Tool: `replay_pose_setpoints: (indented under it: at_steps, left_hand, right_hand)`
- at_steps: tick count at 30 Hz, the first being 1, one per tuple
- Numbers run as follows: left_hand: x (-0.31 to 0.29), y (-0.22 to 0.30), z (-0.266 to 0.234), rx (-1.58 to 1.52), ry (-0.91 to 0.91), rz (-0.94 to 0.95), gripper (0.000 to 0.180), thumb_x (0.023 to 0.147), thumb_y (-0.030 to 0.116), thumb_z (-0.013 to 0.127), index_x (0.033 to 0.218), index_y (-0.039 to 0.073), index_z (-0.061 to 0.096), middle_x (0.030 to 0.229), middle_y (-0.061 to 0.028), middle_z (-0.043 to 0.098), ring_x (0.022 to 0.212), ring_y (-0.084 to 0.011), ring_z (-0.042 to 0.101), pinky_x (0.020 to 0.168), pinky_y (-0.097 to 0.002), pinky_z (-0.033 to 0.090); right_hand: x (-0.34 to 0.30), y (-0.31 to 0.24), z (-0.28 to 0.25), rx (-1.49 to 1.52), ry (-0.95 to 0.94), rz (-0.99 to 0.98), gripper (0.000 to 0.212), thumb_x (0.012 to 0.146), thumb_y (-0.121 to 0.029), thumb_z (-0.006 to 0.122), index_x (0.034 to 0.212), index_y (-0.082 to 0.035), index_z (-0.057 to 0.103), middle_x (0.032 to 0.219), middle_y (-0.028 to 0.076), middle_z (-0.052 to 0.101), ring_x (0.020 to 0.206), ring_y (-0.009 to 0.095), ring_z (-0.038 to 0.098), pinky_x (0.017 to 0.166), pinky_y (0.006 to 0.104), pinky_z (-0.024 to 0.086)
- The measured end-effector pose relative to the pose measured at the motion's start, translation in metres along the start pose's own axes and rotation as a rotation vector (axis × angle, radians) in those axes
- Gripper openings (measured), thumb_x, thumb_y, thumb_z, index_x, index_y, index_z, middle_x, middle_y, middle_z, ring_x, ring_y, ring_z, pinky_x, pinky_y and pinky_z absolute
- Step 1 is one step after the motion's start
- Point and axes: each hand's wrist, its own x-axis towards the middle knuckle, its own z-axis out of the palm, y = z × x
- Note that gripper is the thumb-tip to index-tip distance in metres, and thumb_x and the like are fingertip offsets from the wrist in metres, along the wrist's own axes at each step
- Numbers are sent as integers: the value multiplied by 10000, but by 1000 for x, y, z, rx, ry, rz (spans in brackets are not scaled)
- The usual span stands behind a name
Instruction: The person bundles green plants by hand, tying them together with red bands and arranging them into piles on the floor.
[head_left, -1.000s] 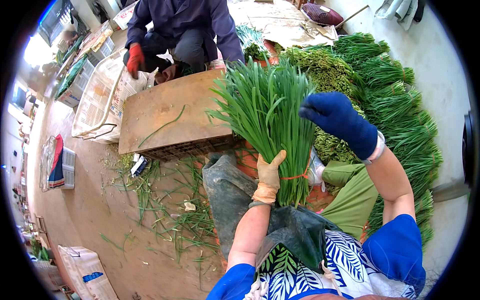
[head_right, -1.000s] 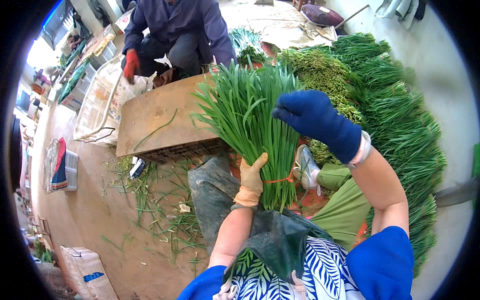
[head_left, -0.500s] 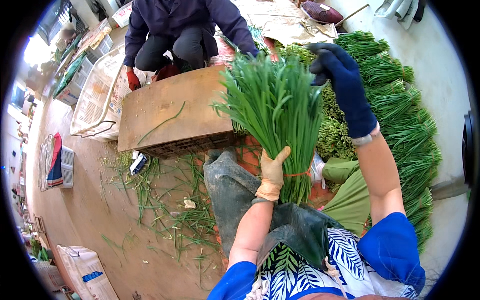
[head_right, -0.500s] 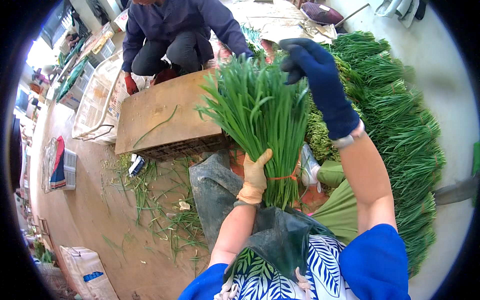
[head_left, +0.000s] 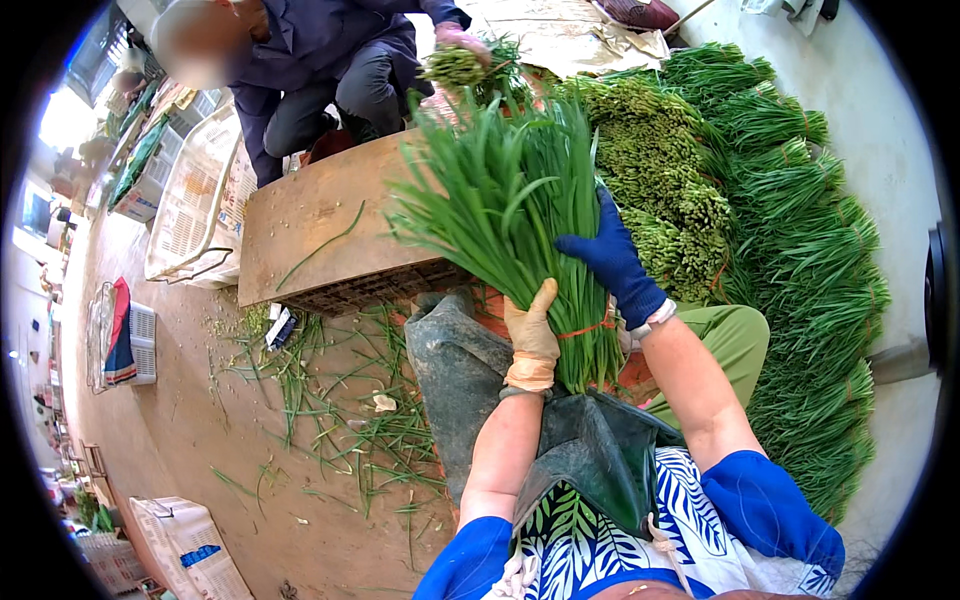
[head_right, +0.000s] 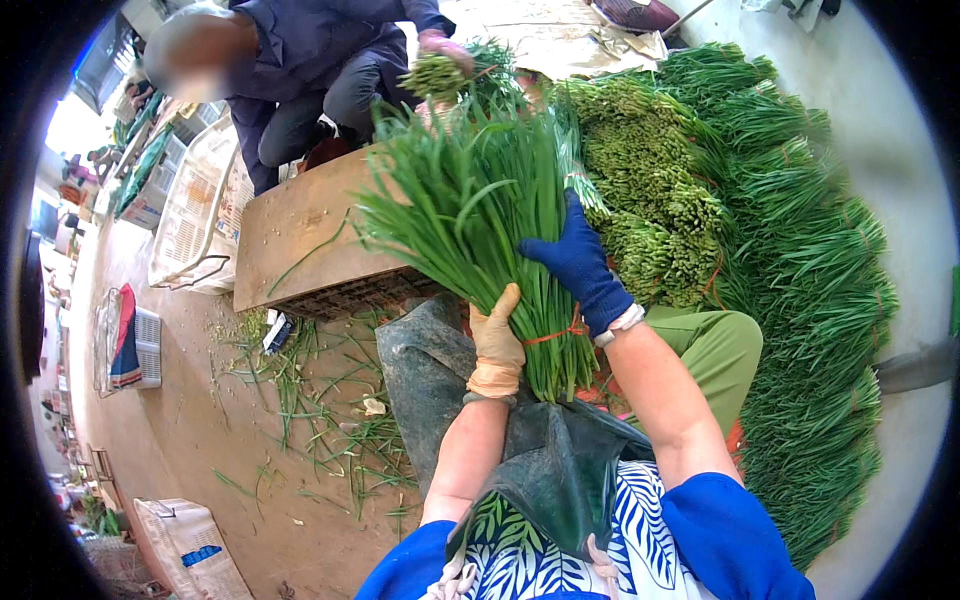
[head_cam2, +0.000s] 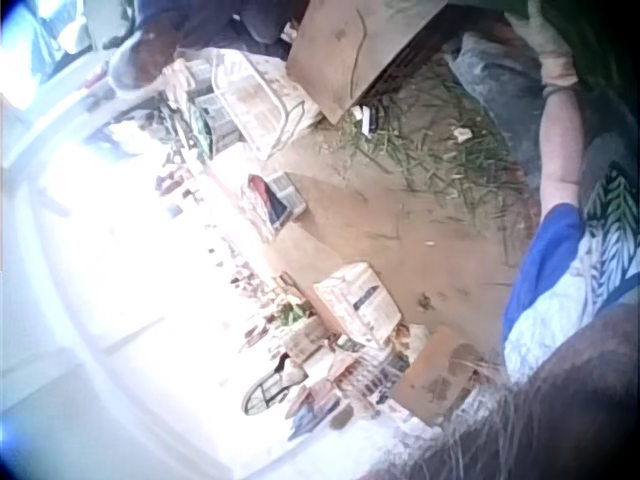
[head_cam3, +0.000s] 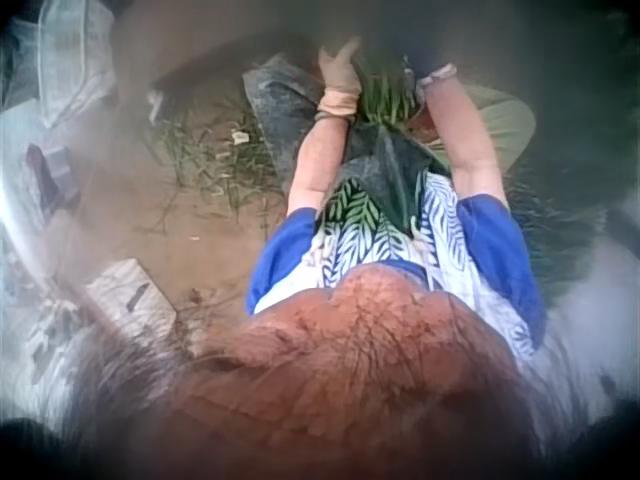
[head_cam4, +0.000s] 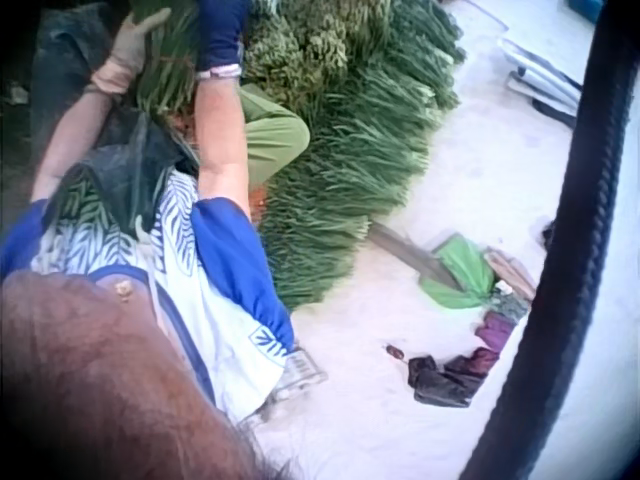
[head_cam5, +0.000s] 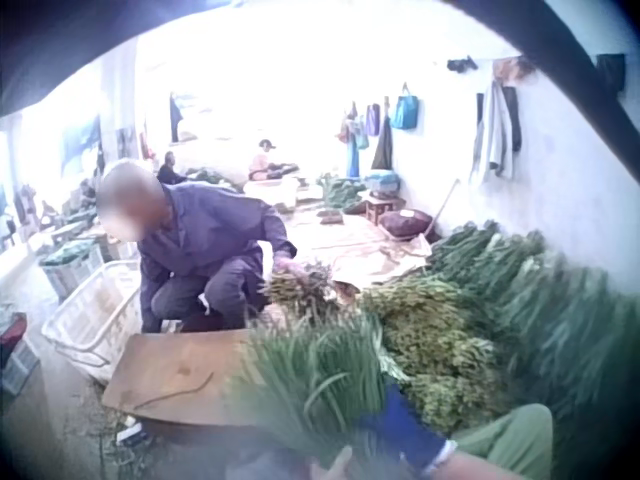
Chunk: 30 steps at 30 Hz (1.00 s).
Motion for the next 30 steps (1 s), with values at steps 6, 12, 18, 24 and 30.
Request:
replay_pose_setpoints:
  at_steps: [6, 12, 18, 24, 30]
  left_hand:
    - [-2, 3, -1, -115, 27, -68, 483, 791, -13, 691, 1242, 57, 532, 1168, -58, 605, 1024, -211, 589, 911, -342, 478]
    - [-4, 0, 0, -58, -24, -94, 462, 800, 2, 670, 1236, 56, 525, 1158, -72, 604, 1005, -226, 596, 893, -364, 497]
    - [-5, 2, -2, -99, -45, -123, 488, 788, 20, 707, 1240, 45, 525, 1156, -63, 609, 1019, -211, 590, 905, -350, 484]
    - [-9, 9, 3, -43, -118, -123, 431, 816, 20, 660, 1226, 42, 528, 1148, -71, 610, 1012, -214, 596, 896, -342, 487]
    - [-15, 17, 12, -86, -123, -71, 438, 817, 22, 650, 1236, 36, 524, 1166, -71, 596, 1026, -217, 587, 908, -347, 478]
  right_hand:
    - [-15, 0, -14, 616, 33, 21, 571, 693, -40, 709, 1224, -29, 500, 1092, 84, 622, 956, 199, 605, 852, 323, 484]
    - [-21, 1, -22, 550, 47, 59, 648, 697, -49, 730, 1282, -34, 453, 1159, 95, 588, 1011, 213, 582, 900, 337, 462]
    - [-6, -21, -27, -223, 363, -382, 920, 702, -261, 805, 1421, -26, 282, 1362, 183, 434, 1254, 293, 431, 1028, 386, 361]
    - [-4, -97, -9, -900, 230, -768, 893, 701, -331, 755, 1408, -16, 310, 1330, 203, 465, 1237, 349, 438, 1062, 450, 296]
    - [29, -70, -9, -779, 23, -373, 814, 692, -317, 741, 1340, 28, 389, 1133, 215, 603, 1029, 352, 596, 923, 417, 439]
